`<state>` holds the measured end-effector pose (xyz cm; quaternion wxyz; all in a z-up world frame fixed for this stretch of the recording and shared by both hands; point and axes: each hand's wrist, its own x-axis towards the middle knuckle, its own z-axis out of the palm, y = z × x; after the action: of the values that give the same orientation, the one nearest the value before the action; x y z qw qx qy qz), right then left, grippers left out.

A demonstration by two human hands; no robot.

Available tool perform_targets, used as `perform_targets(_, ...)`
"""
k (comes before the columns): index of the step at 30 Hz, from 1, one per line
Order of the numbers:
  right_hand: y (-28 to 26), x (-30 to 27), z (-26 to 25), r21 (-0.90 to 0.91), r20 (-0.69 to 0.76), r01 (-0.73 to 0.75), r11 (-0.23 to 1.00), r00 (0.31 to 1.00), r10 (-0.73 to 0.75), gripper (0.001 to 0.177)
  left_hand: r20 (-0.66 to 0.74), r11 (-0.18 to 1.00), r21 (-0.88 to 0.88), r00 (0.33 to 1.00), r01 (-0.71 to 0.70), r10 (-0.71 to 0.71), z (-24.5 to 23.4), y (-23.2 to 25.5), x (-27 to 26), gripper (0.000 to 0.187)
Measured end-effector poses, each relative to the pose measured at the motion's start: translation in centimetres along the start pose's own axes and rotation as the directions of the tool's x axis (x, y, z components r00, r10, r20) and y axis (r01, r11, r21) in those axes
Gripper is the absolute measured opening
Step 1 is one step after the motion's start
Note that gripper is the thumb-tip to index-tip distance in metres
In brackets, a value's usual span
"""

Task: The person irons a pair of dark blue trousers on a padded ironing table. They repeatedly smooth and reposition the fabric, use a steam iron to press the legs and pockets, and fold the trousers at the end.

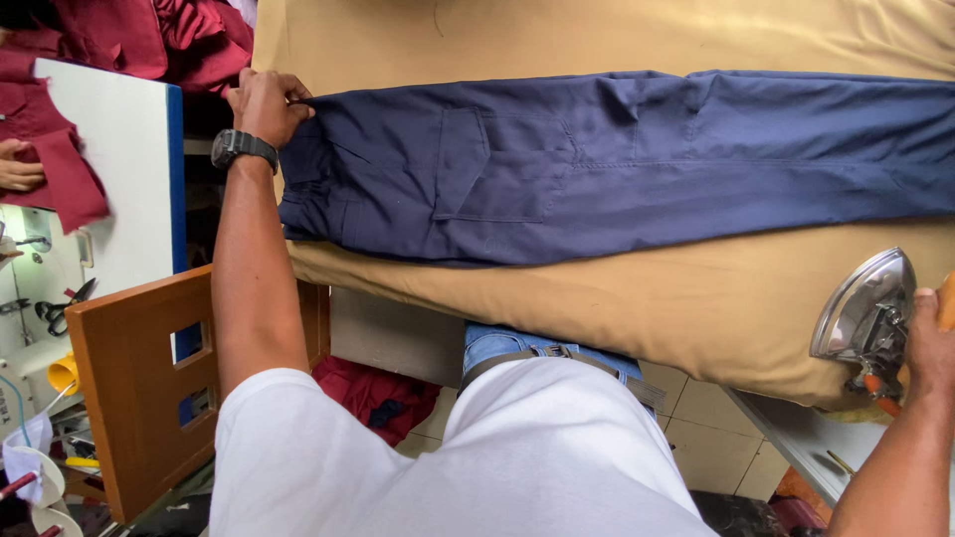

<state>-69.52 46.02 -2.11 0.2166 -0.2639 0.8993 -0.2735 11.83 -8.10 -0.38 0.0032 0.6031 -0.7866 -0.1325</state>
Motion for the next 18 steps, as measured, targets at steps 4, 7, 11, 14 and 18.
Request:
perform_targets(4,1.2,0.0,-0.4,-0.050,-0.066,-0.095,0.994,0.994,0.092,0.048,-0.338,0.969,0.229,0.927,-0.090,0.165,1.2,4.6,-4.5,0.034)
perform_targets(7,3.2,-0.1,-2.4,-0.291,-0.005,0.187,0.938,0.980,-0.197,0.044,-0.393,0.978,0.205,0.913,-0.030,0.110,1.8,10.0,-9.8,0.039)
perform_targets(11,5.7,0.2,-3.2,-0.450,0.044,0.330,0.830,0.936,-0.348,0.044,-0.239,0.994,0.100,0.969,-0.038,0.061,3.4,14.5,-12.0,0.058)
perform_targets(14,6.3,0.7,-2.7,-0.410,0.013,0.279,0.868,0.954,-0.300,0.043,-0.133,0.997,0.072,0.991,0.036,-0.026,5.2,14.5,-12.1,0.065)
perform_targets(18,4.9,0.2,-2.2,-0.384,-0.046,0.232,0.894,0.962,-0.269,0.044,-0.118,0.994,0.026,0.987,0.109,-0.106,6.4,13.9,-11.5,0.068)
